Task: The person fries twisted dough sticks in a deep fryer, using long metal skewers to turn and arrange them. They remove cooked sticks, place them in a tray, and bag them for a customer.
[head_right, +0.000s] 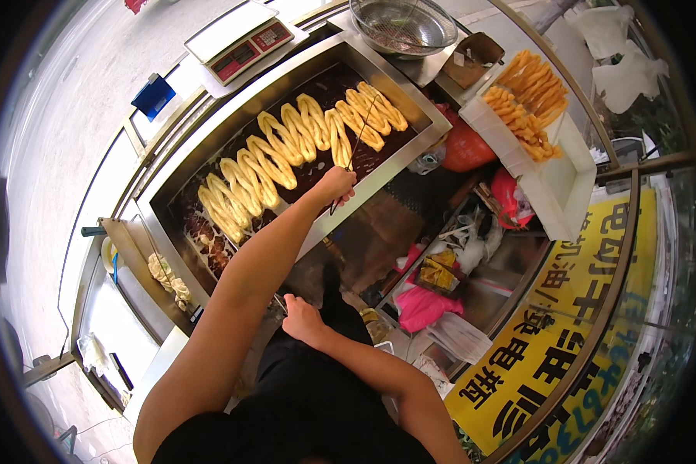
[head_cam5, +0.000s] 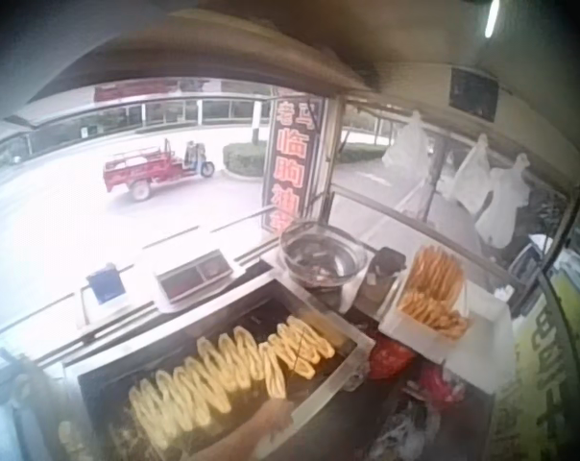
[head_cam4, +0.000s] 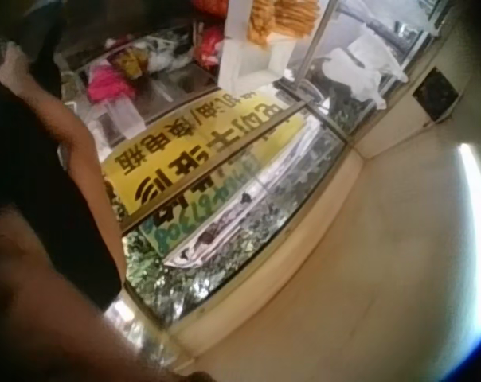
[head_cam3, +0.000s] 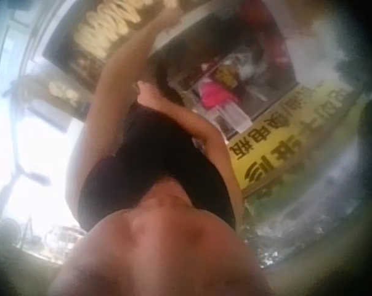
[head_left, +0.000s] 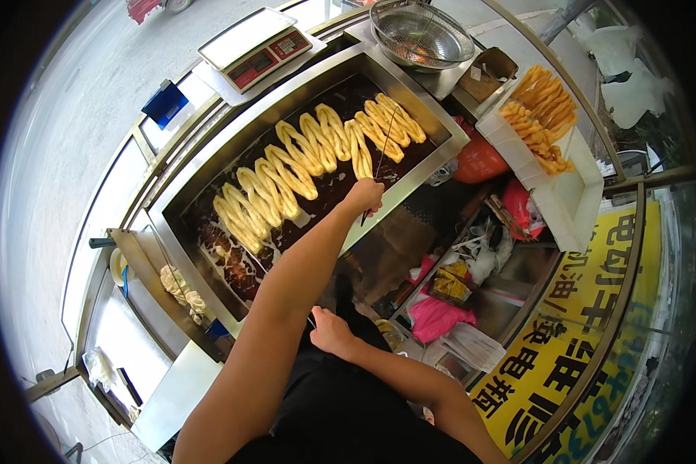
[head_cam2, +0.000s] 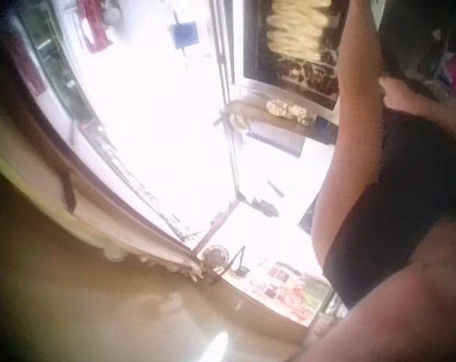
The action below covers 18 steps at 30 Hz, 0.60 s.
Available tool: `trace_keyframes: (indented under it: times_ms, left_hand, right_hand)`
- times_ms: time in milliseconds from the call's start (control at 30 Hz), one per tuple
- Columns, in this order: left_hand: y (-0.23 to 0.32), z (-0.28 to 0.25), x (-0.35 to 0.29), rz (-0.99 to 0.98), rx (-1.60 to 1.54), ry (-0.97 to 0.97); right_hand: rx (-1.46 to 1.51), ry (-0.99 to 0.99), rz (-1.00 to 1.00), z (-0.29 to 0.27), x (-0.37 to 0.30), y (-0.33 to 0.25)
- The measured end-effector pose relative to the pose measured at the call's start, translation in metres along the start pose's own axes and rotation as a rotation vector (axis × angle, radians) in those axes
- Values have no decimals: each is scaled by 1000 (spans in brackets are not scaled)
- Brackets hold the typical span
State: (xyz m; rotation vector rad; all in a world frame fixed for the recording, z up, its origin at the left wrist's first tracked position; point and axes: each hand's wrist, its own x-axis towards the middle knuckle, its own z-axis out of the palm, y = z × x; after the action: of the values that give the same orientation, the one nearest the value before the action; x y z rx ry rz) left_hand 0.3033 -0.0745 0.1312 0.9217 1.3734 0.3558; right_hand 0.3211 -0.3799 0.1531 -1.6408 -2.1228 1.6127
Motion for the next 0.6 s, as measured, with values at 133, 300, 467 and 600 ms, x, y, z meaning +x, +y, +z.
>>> trace_keyframes:
  times_ms: [133,300,467,600]
  left_hand:
    - [0,-1,7,-47,86,13]
    - [12,9,-2,11,242,-45]
    - [14,12,21,-92,-458,-206]
    - [15,3,11,-66,-721,-417]
  right_hand:
    - [-13,-27,-21,-9,8,1]
    - [15,-16,-27,-17,15,7]
    - [-30,46,-242,41,36,57]
    - [3,4,-183,30,37,52]
